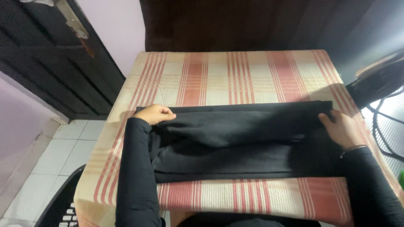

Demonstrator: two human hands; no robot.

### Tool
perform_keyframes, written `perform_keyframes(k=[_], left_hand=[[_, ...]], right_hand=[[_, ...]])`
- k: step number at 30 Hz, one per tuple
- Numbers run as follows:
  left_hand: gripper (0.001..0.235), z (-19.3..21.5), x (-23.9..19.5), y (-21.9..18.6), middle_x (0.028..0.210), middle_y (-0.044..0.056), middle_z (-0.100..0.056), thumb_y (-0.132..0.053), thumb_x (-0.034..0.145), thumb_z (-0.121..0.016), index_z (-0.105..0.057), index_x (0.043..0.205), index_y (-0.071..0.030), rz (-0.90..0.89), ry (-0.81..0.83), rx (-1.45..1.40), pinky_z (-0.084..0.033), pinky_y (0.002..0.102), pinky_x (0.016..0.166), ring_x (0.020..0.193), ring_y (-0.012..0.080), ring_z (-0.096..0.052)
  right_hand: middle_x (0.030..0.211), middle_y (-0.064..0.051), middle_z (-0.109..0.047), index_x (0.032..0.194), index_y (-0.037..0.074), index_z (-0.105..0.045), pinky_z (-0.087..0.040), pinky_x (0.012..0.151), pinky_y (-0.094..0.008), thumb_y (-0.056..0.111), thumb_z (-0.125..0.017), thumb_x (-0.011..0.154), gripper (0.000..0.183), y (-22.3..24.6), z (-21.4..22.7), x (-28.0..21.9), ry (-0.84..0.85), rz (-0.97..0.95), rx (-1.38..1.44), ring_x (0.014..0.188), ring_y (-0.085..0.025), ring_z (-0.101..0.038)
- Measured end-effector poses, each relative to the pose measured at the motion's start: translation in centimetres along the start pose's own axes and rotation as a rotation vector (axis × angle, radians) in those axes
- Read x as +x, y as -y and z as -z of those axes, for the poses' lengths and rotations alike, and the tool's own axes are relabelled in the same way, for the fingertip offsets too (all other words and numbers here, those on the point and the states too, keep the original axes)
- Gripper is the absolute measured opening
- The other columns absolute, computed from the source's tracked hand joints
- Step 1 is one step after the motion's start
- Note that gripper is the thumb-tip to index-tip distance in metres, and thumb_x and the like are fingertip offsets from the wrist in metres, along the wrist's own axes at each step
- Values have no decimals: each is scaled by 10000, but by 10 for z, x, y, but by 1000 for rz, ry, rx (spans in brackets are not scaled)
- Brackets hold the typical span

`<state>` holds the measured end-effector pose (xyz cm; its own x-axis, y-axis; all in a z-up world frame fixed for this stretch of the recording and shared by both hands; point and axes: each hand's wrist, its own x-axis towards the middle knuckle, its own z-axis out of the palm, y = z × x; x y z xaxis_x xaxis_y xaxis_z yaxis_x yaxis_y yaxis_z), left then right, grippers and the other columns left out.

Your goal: The person irons a black shirt on an ironing board and then folds it into a neat square before placing it on a stack.

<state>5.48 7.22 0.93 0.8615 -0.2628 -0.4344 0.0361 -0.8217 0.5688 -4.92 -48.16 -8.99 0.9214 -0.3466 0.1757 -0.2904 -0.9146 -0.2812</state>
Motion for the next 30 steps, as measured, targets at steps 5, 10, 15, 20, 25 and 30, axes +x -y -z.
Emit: perform_keyframes(k=[5,10,15,20,25,30], left_hand=[[246,2,4,6,702,-34,-608,-329,832,-592,-645,737,-109,-84,-110,-43,-373,236,643,661,80,-519],[332,2,17,19,827,-17,-669,-449,782,-603,-587,640,-149,-65,-336,72,-432,324,765,927,167,-607],[215,-14,26,10,897,8,-643,-399,757,-602,-639,806,-193,-135,-653,449,-419,390,701,794,244,-598],[197,-70,-2,-74,977,83,-562,-255,734,-612,-566,836,-92,-754,-873,473,-368,505,765,900,311,-516],[550,-110,-4,-88,1394,163,-326,-473,886,-344,-362,1331,-151,-645,-305,566,-165,532,1038,1294,319,-286],[561,-86,28,-27,1444,79,-246,-550,895,-229,-254,1381,-270,-278,-249,596,-132,537,1053,1339,295,-195]], right_hand=[[1191,-312,-496,1210,-84,-481,-375,782,-513,211,-462,910,421,25,42,-17,-40,-15,149,1017,-489,-482],[873,-213,-596,880,-48,-616,-433,667,-418,289,-575,886,340,-8,16,-8,55,-53,-63,800,-356,-574],[1024,-191,-603,1199,25,-531,-427,738,-452,234,-620,839,426,31,38,-26,-138,-25,75,883,-359,-585],[1086,-238,-533,1174,-26,-471,-396,847,-450,78,-537,816,379,140,47,-32,-212,470,195,990,-386,-515],[1172,-187,-527,1226,7,-474,-347,921,-411,263,-588,810,502,219,6,-38,-140,867,207,1120,-337,-472],[1272,-130,-438,1309,143,-381,-276,934,-474,482,-393,881,546,191,-23,-16,2,658,-37,1141,-324,-402]])
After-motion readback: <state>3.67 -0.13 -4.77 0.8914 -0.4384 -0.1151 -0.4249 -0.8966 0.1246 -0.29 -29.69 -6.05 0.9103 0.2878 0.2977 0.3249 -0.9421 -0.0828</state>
